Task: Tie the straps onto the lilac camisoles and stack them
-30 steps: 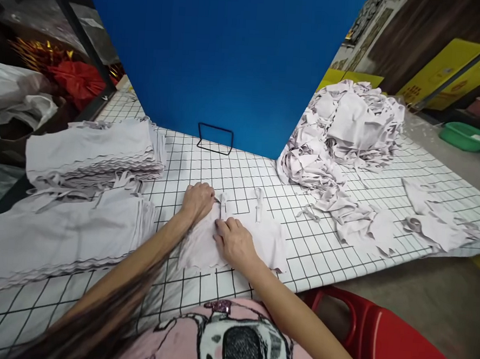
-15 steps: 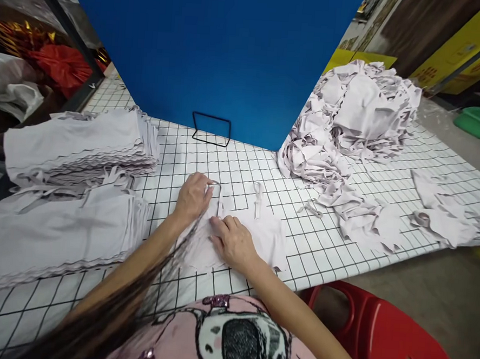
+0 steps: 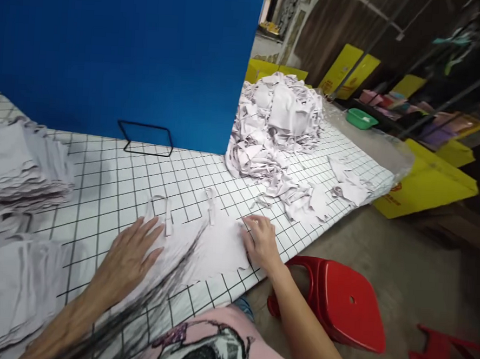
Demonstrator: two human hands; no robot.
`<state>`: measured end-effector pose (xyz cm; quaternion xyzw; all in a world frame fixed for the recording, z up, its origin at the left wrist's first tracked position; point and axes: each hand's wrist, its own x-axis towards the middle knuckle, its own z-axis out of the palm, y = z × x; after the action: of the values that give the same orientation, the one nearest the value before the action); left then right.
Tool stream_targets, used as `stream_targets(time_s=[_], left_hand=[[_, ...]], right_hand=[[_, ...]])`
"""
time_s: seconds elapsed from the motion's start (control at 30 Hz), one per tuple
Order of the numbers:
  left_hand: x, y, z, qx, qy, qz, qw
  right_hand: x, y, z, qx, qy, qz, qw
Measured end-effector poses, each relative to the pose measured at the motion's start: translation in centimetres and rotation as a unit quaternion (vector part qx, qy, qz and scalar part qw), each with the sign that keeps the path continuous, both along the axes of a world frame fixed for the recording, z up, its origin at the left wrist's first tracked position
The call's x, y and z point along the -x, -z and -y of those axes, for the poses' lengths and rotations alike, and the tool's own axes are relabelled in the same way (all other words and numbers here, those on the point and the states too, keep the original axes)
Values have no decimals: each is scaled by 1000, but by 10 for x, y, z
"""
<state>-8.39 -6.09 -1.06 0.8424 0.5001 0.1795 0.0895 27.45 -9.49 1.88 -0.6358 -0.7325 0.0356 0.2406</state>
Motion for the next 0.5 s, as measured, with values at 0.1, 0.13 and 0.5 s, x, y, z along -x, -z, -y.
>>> stream_targets(time_s=[0.1, 0.13, 0.5], left_hand=[[-1, 4, 0, -3, -8, 16, 1000], [-2, 3, 0, -6, -12, 24, 1000], [-76, -75, -17, 113, 21, 126, 985]], right_hand=[[-35, -3, -31, 2, 127, 11, 992], [-45, -5, -41, 20, 142, 8, 990], [4, -167, -63, 3, -188, -443, 876]])
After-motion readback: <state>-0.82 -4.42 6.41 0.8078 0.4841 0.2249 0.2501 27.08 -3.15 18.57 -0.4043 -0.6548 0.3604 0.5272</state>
